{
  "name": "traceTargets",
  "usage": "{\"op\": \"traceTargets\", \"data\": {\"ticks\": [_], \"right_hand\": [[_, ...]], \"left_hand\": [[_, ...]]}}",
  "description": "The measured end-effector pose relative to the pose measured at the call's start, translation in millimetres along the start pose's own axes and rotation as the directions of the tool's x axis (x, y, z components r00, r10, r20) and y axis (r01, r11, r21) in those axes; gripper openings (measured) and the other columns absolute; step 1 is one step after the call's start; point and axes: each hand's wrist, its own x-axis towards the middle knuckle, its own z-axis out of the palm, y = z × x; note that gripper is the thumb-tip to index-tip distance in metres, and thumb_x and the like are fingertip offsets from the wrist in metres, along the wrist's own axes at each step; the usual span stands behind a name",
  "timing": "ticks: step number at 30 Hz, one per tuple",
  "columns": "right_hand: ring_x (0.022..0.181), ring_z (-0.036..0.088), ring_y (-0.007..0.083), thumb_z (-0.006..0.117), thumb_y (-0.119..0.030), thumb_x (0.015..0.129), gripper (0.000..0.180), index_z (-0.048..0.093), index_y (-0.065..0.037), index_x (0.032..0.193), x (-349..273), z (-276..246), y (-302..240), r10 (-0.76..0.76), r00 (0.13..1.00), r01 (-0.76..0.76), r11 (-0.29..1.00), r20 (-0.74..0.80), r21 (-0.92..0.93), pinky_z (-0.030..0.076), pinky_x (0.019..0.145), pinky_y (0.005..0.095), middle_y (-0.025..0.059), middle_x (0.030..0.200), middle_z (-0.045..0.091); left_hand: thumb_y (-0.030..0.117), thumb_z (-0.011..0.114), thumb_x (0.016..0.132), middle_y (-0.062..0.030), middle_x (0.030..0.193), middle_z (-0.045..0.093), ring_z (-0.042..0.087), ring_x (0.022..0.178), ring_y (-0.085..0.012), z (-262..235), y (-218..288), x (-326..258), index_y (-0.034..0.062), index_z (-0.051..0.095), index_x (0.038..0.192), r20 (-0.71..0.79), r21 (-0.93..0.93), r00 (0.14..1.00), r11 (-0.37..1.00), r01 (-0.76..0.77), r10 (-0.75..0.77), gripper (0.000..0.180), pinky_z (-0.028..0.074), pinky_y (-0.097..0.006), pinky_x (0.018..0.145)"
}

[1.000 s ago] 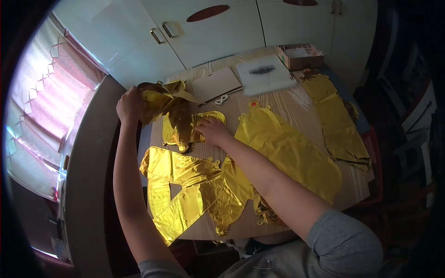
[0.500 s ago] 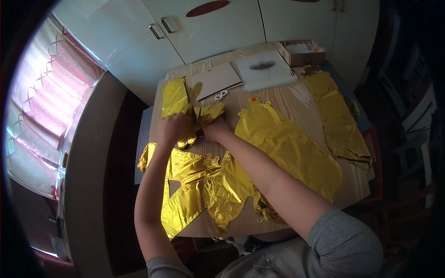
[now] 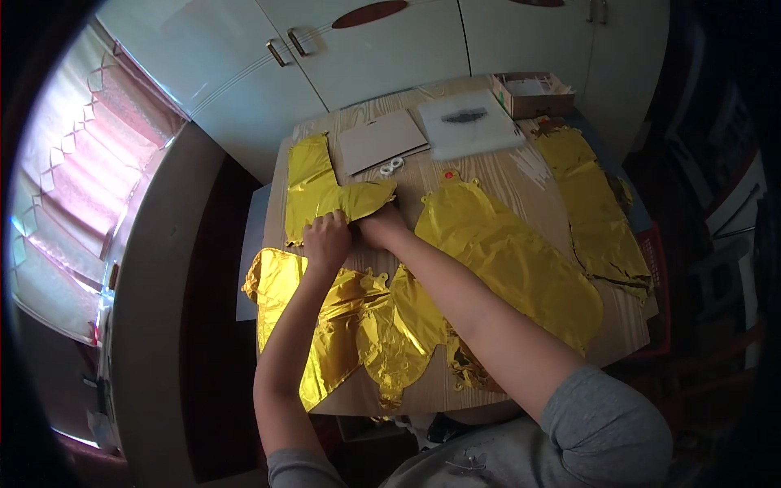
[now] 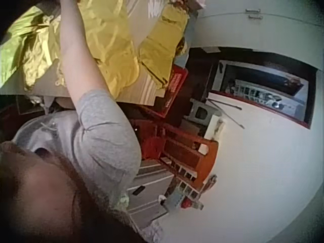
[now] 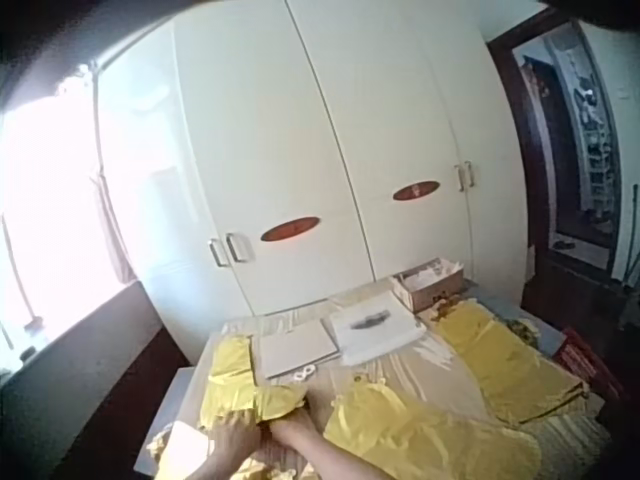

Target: Folding and organizing gold foil balloons at a workstation.

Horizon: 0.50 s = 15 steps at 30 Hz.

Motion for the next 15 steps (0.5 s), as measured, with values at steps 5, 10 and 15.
{"op": "traceTargets", "data": {"ticks": [5, 10, 15], "right_hand": [[0.118, 0.055, 0.0298, 0.048, -0.018, 0.091, 0.041, 0.053, -0.018, 0.132, 2, -2, -8, 0.013, 0.983, -0.017, 1.000, 0.183, 0.021, 0.044, 0.098, 0.0408, 0.0126, 0.132, 0.054], [0.128, 0.041, 0.0259, 0.048, -0.017, 0.094, 0.041, 0.053, -0.026, 0.134, -3, -11, -2, -0.064, 0.964, 0.095, 0.989, 0.260, -0.110, 0.034, 0.106, 0.0441, 0.0047, 0.141, 0.044], [0.128, 0.042, 0.0273, 0.050, -0.016, 0.091, 0.046, 0.051, -0.026, 0.136, -5, -4, -2, -0.082, 0.972, 0.106, 0.989, 0.222, -0.099, 0.034, 0.106, 0.0439, 0.0052, 0.143, 0.043]], "left_hand": [[0.017, 0.059, 0.077, -0.0071, 0.074, 0.066, 0.067, 0.067, -0.0244, 13, -39, 12, 0.0095, 0.061, 0.078, 0.002, 0.192, 0.999, 0.980, -0.048, 0.049, 0.008, 0.050, -0.039, 0.061], [0.016, 0.057, 0.080, -0.0006, 0.066, 0.064, 0.066, 0.058, -0.0196, -55, -117, 93, 0.0154, 0.058, 0.076, -0.164, 0.483, 0.982, 0.860, 0.167, -0.099, 0.005, 0.051, -0.034, 0.055], [0.014, 0.052, 0.083, -0.0092, 0.072, 0.068, 0.069, 0.065, -0.0273, -81, -144, 115, 0.0130, 0.061, 0.076, -0.160, 0.377, 0.986, 0.920, 0.105, -0.046, 0.011, 0.054, -0.038, 0.060]]}}
